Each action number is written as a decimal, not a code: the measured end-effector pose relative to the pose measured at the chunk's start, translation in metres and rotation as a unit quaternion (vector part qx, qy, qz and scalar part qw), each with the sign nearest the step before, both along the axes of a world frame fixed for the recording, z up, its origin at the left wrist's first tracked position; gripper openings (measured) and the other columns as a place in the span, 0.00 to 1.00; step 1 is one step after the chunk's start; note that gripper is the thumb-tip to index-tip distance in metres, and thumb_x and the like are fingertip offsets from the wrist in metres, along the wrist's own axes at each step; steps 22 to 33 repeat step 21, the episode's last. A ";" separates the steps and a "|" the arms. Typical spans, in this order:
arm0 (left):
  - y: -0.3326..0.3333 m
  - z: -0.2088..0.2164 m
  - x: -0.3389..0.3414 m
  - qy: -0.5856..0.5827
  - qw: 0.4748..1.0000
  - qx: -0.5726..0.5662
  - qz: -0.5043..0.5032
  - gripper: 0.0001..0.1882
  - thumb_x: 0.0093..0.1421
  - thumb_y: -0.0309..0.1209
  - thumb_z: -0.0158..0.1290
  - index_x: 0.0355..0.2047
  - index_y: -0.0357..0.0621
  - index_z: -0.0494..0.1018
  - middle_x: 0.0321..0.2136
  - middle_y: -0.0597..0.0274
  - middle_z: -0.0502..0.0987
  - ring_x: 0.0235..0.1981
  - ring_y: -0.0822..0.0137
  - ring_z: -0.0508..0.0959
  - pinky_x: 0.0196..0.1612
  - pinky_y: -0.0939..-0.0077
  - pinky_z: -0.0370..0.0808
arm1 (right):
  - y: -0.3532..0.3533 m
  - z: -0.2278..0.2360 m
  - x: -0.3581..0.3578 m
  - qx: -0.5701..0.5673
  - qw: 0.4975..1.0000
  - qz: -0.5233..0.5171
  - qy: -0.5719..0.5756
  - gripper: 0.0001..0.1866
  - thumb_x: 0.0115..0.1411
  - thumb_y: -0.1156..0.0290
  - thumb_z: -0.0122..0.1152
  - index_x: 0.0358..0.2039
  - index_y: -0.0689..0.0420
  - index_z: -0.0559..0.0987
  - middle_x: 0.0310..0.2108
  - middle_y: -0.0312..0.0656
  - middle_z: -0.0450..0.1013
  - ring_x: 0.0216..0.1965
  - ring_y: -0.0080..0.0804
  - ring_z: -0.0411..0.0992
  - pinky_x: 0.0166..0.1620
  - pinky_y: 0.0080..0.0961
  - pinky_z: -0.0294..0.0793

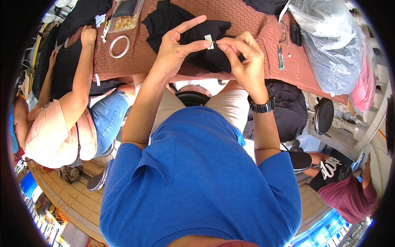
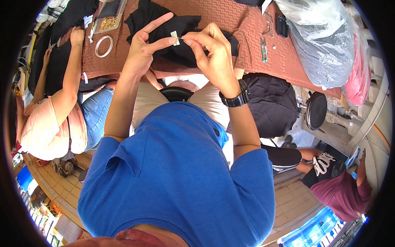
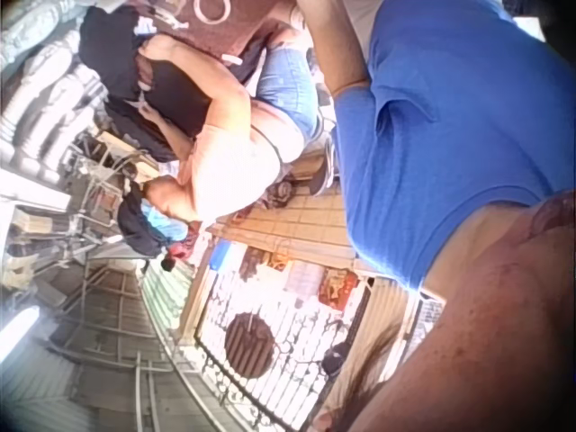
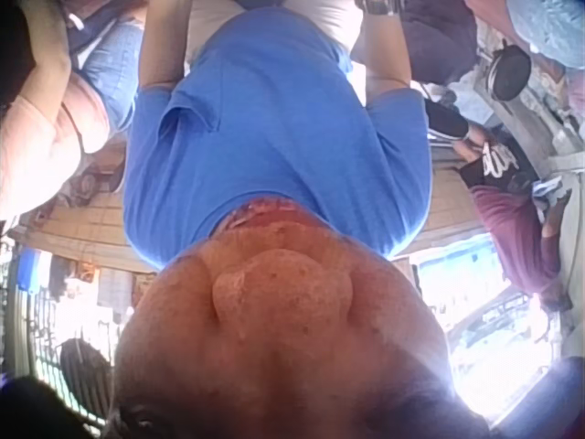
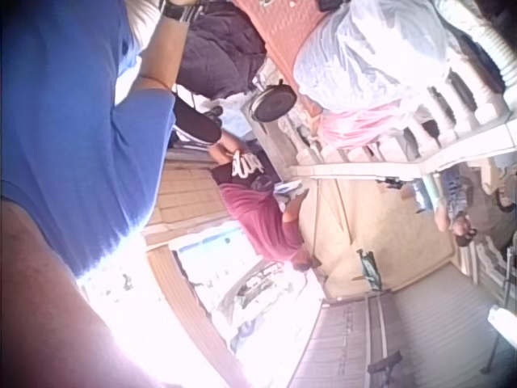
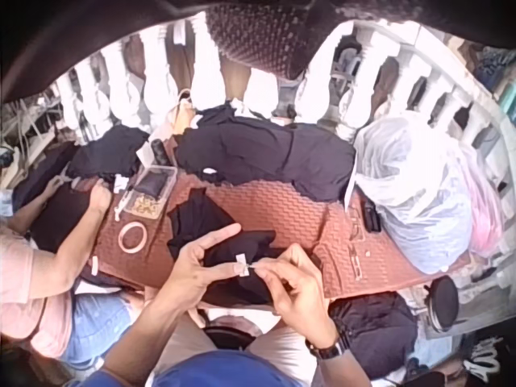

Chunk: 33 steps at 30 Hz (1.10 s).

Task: The person handles black textile pieces on a table, picking one up to unfold it, aligning a white label onto the fabric, and pressing the label down by hand.

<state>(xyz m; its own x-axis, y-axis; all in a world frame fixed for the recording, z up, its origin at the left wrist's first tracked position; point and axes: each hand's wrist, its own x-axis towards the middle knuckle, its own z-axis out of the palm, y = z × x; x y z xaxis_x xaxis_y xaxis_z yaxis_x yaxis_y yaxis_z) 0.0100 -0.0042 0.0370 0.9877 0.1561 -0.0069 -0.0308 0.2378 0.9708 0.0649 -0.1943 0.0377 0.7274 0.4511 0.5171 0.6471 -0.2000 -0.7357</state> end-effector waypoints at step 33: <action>0.007 -0.004 0.001 0.026 0.998 -0.007 -0.059 0.34 0.51 0.23 0.66 0.60 0.37 0.70 0.42 0.61 0.82 0.41 0.77 0.80 0.67 0.74 0.57 | -0.001 -0.016 0.011 0.043 0.995 0.057 0.070 0.05 0.56 0.79 0.68 0.34 0.58 0.85 0.26 0.34 0.69 0.26 0.21 0.67 0.32 0.20 0.69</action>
